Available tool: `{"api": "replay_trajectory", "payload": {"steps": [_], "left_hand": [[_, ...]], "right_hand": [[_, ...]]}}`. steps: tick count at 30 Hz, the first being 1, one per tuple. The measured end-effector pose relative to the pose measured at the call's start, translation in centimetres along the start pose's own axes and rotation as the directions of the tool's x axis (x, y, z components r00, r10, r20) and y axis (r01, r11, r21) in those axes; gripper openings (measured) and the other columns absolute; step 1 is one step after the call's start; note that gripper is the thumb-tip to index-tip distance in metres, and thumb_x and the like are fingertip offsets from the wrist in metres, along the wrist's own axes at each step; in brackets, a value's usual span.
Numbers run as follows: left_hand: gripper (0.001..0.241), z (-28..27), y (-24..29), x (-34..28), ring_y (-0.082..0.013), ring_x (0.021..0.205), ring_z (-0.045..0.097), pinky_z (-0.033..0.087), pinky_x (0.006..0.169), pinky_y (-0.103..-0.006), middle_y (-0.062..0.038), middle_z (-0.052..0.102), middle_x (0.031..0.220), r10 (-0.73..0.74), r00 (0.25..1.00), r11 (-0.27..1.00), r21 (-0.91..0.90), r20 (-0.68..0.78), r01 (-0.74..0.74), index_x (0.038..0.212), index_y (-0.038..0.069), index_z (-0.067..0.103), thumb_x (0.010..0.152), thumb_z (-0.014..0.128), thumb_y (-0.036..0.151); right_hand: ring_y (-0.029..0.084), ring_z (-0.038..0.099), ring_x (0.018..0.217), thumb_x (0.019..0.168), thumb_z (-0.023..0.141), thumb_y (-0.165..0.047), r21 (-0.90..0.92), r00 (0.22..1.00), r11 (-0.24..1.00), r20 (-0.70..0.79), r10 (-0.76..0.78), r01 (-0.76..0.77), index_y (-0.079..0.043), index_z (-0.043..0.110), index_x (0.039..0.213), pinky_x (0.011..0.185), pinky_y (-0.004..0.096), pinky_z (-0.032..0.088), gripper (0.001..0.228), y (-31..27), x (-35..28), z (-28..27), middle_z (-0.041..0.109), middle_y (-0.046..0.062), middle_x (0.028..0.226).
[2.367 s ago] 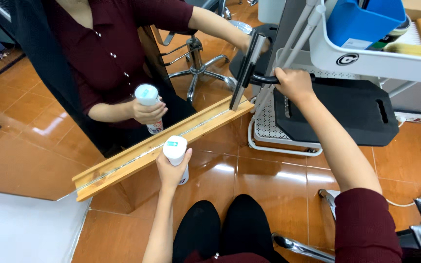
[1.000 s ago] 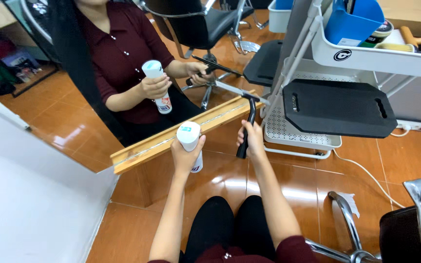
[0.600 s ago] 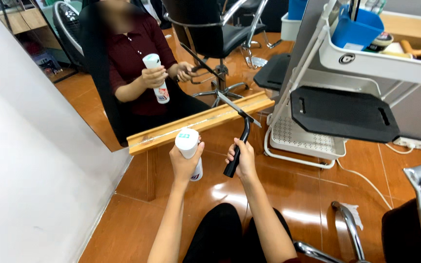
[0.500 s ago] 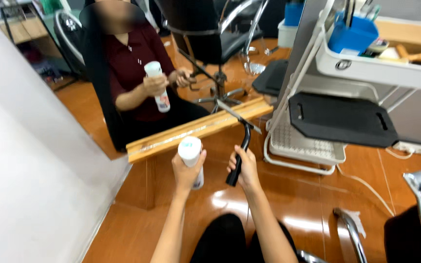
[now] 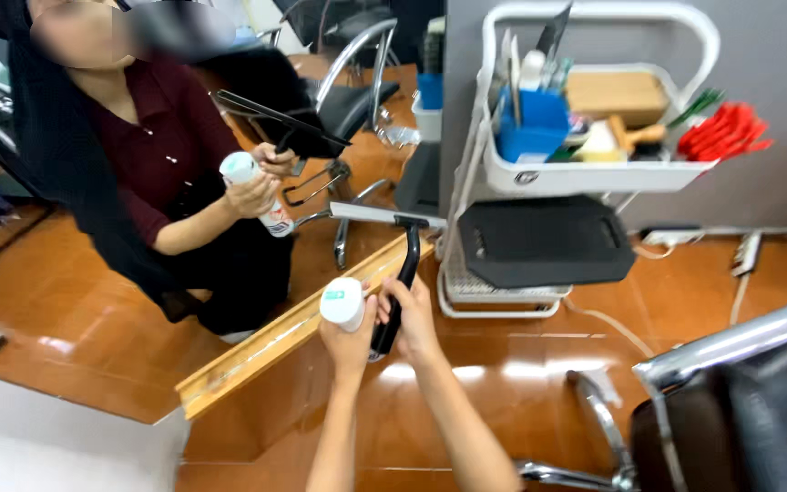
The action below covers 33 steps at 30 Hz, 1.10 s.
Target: The person cleans several surfaces, starting with a mirror using a squeegee and spray bottle, then wipes down a wooden stand with a cloth, and finally wipes the top of a floor-standing appliance.
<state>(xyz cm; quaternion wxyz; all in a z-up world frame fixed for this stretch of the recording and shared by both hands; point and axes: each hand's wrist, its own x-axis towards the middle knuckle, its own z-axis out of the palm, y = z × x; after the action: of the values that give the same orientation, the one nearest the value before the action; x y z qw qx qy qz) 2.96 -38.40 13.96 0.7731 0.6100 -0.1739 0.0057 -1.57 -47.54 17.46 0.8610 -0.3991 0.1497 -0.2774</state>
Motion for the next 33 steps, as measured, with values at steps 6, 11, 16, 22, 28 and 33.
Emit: {"api": "replay_trajectory", "payload": {"steps": [6, 11, 16, 22, 28, 33], "left_hand": [[0.029, 3.0, 6.2, -0.1, -0.012, 0.086, 0.071, 0.057, 0.077, -0.0291, -0.008, 0.077, 0.097, 0.119, 0.992, 0.986, 0.11, 0.039, -0.122, 0.108, -0.004, 0.071, 0.085, 0.083, 0.007], [0.03, 5.6, 14.1, -1.2, -0.0122, 0.083, 0.072, 0.058, 0.075, -0.0296, -0.007, 0.078, 0.096, 0.016, 0.997, 0.995, 0.096, 0.08, -0.024, 0.108, -0.002, 0.072, 0.083, 0.083, 0.01], [0.029, 7.8, 21.5, -2.0, -0.0122, 0.069, 0.07, 0.058, 0.063, -0.029, -0.008, 0.076, 0.083, -0.125, 0.985, 0.987, 0.114, 0.118, 0.112, 0.103, -0.002, 0.069, 0.082, 0.085, 0.012], [0.029, 8.8, 29.9, -3.7, -0.0108, 0.065, 0.071, 0.058, 0.059, -0.0264, -0.007, 0.075, 0.079, -0.13, 0.969, 0.987, 0.124, 0.212, 0.106, 0.102, -0.002, 0.069, 0.083, 0.085, 0.013], [0.031, 10.2, 34.6, -5.4, -0.0126, 0.065, 0.068, 0.056, 0.058, -0.0299, -0.009, 0.074, 0.081, -0.254, 0.928, 0.964, 0.151, 0.274, 0.219, 0.102, -0.002, 0.07, 0.081, 0.086, 0.014], [0.035, 10.7, 35.4, -6.6, -0.0139, 0.083, 0.071, 0.057, 0.076, -0.0315, -0.007, 0.077, 0.092, -0.099, 0.938, 0.988, 0.145, 0.334, 0.052, 0.106, -0.002, 0.071, 0.081, 0.086, 0.016]], "right_hand": [[0.014, 0.048, 0.049, 0.098, 0.059, -0.01, 0.082, 0.997, 0.997, -0.082, -0.004, 0.011, -0.008, 0.048, 0.091, 0.049, 0.03, 0.044, 0.013, -6.3, -2.6, 1.9, 0.049, 0.003, 0.061], [0.014, 0.048, 0.051, 0.099, 0.058, -0.012, 0.119, 0.976, 0.992, -0.218, -0.001, 0.028, -0.008, 0.048, 0.091, 0.051, 0.03, 0.044, 0.014, -11.6, -5.5, 4.1, 0.048, 0.003, 0.061], [0.013, 0.048, 0.051, 0.098, 0.059, -0.014, 0.094, 0.933, 0.995, -0.361, 0.001, 0.035, -0.009, 0.049, 0.092, 0.049, 0.029, 0.042, 0.013, -17.3, -8.6, 6.7, 0.048, 0.003, 0.06], [0.014, 0.049, 0.052, 0.099, 0.061, -0.014, 0.056, 0.917, 0.997, -0.398, -0.024, 0.051, -0.006, 0.051, 0.095, 0.05, 0.028, 0.043, 0.014, -23.6, -12.7, 9.4, 0.05, 0.004, 0.062], [0.014, 0.05, 0.05, 0.097, 0.062, -0.016, 0.06, 0.892, 0.998, -0.45, 0.041, -0.016, -0.009, 0.048, 0.095, 0.047, 0.032, 0.045, 0.016, -28.4, -17.7, 10.9, 0.05, 0.004, 0.061], [0.015, 0.051, 0.047, 0.097, 0.063, -0.014, -0.001, 0.881, 1.0, -0.474, -0.012, 0.013, -0.009, 0.048, 0.095, 0.046, 0.032, 0.046, 0.016, -30.1, -21.7, 9.6, 0.051, 0.005, 0.061]]}}
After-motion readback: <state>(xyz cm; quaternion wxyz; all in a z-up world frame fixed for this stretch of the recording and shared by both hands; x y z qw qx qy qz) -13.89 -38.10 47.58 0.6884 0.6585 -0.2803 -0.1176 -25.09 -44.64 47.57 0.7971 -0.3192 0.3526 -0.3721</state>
